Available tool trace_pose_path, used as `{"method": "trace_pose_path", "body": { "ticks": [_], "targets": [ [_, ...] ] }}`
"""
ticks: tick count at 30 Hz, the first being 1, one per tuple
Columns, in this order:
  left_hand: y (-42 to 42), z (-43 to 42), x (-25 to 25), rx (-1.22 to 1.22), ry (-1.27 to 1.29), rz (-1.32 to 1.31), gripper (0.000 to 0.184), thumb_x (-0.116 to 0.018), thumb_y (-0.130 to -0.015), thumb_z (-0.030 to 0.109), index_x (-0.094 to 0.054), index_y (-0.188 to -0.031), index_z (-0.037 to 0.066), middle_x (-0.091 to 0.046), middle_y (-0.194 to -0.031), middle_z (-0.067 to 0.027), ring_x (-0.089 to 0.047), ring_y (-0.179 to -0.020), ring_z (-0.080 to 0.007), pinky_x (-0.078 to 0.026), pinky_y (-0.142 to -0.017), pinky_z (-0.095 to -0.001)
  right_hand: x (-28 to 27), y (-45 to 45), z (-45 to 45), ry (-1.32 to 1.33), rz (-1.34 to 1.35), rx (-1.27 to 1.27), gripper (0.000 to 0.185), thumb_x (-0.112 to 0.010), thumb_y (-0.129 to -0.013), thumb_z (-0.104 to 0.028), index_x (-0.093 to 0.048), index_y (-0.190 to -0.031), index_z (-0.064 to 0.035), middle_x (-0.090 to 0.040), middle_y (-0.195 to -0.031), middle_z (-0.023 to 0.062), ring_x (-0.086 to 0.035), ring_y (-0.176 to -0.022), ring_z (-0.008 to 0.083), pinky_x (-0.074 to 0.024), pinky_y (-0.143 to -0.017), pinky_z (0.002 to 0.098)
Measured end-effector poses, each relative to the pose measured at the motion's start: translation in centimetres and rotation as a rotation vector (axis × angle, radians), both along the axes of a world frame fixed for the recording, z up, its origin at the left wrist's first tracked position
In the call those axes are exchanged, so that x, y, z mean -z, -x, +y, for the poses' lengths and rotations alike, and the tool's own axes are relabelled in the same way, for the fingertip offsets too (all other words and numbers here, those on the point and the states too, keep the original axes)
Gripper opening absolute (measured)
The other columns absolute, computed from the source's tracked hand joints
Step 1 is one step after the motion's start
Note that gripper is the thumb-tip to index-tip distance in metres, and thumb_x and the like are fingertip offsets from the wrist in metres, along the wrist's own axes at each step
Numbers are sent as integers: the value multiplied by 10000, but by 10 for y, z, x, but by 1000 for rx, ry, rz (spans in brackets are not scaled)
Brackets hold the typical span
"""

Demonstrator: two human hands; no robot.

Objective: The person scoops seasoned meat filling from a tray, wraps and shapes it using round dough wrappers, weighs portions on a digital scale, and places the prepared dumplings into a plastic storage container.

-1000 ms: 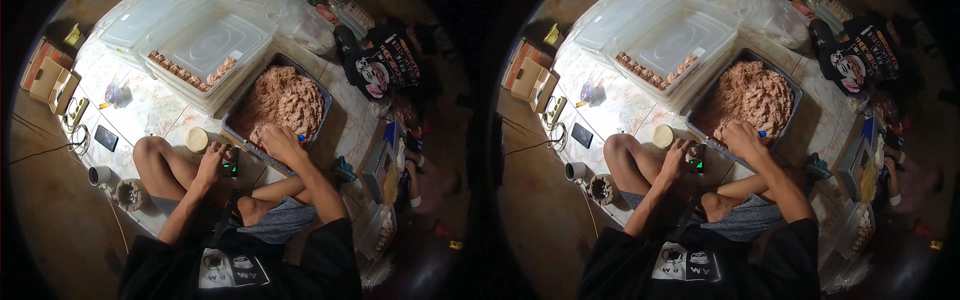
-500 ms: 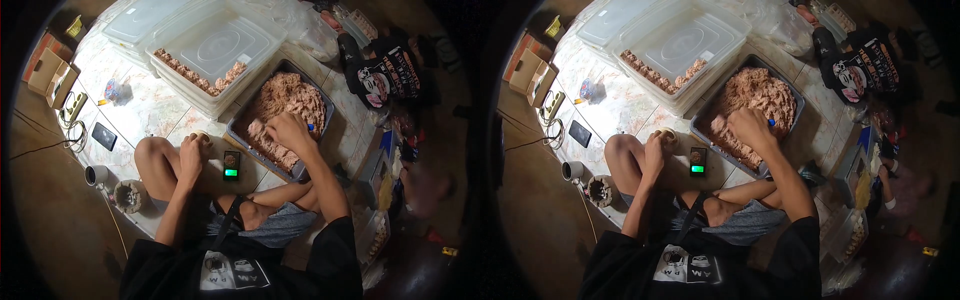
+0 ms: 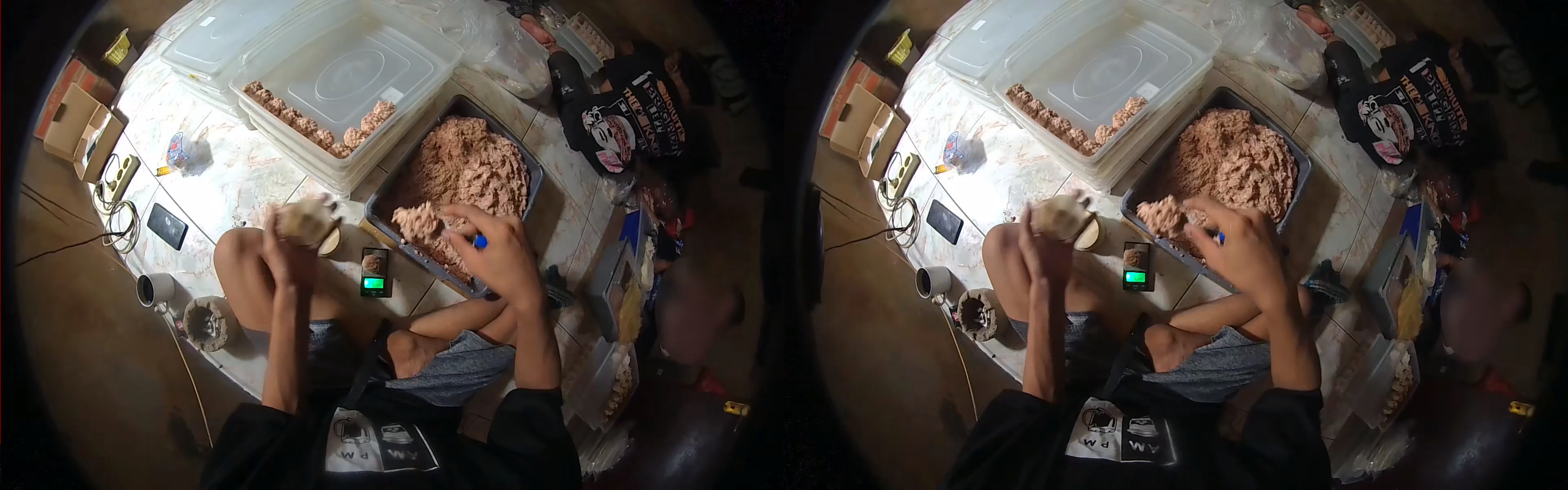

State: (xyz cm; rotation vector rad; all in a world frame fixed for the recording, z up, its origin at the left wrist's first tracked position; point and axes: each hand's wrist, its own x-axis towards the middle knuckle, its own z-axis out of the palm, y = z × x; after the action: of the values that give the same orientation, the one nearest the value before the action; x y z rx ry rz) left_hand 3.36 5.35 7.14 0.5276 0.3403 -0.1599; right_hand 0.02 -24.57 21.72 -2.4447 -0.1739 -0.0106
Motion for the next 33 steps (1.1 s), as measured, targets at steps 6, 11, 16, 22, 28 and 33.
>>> {"method": "trace_pose_path", "body": {
  "ticks": [6, 11, 16, 22, 28, 33],
  "targets": [
    [37, -104, -37, 514, -166, -101, 426, -671, -1067, 420, -704, -1201, 18, -757, -1119, -114, -728, -1044, -216, -580, -922, -346, 43, 43, 30, -10, -223, -22, 115, -777, -936, -123, -742, -1039, -85, -789, -958, 152, -765, -800, 377, -605, -656, 441],
    [45, -98, -25, 453, -435, 63, 233, -806, -988, 212, -717, -1059, 8, -728, -993, -78, -710, -919, -174, -604, -803, -310, 50, 70, 13, 106, -131, 53, 111, -747, -968, -145, -692, -1021, -64, -753, -896, 155, -748, -780, 391, -587, -630, 466],
    [32, -88, -28, 369, -8, 144, 580, -648, -1030, 576, -718, -1080, 3, -764, -1000, -132, -738, -907, -253, -617, -861, -412, 25, 76, 27, 36, -127, 93, 105, -712, -999, -159, -659, -1008, -68, -731, -874, 165, -735, -751, 397, -570, -622, 481],
    [30, -74, -6, 342, 159, 150, 948, -402, -1000, 829, -677, -1140, -68, -747, -1039, -179, -726, -974, -304, -572, -971, -422, 59, 67, 43, 44, -69, 42, 95, -752, -962, -104, -670, -961, -54, -728, -865, 173, -730, -801, 416, -563, -666, 477],
    [38, -57, 12, 507, -75, 170, 1011, -316, -1004, 857, -716, -1167, -57, -769, -1053, -155, -724, -1031, -282, -551, -1020, -441, 82, 73, 47, 48, -91, 22, 72, -719, -974, -114, -669, -987, -64, -721, -879, 174, -722, -778, 420, -557, -645, 499],
    [39, -73, -24, 514, -154, 182, 1003, -282, -1027, 842, -713, -1202, -47, -764, -1134, -152, -727, -1062, -272, -544, -1053, -425, 67, 62, 64, -1, -107, 23, 73, -746, -958, -101, -689, -977, -60, -743, -888, 182, -731, -816, 440, -564, -665, 507]
  ]
}}
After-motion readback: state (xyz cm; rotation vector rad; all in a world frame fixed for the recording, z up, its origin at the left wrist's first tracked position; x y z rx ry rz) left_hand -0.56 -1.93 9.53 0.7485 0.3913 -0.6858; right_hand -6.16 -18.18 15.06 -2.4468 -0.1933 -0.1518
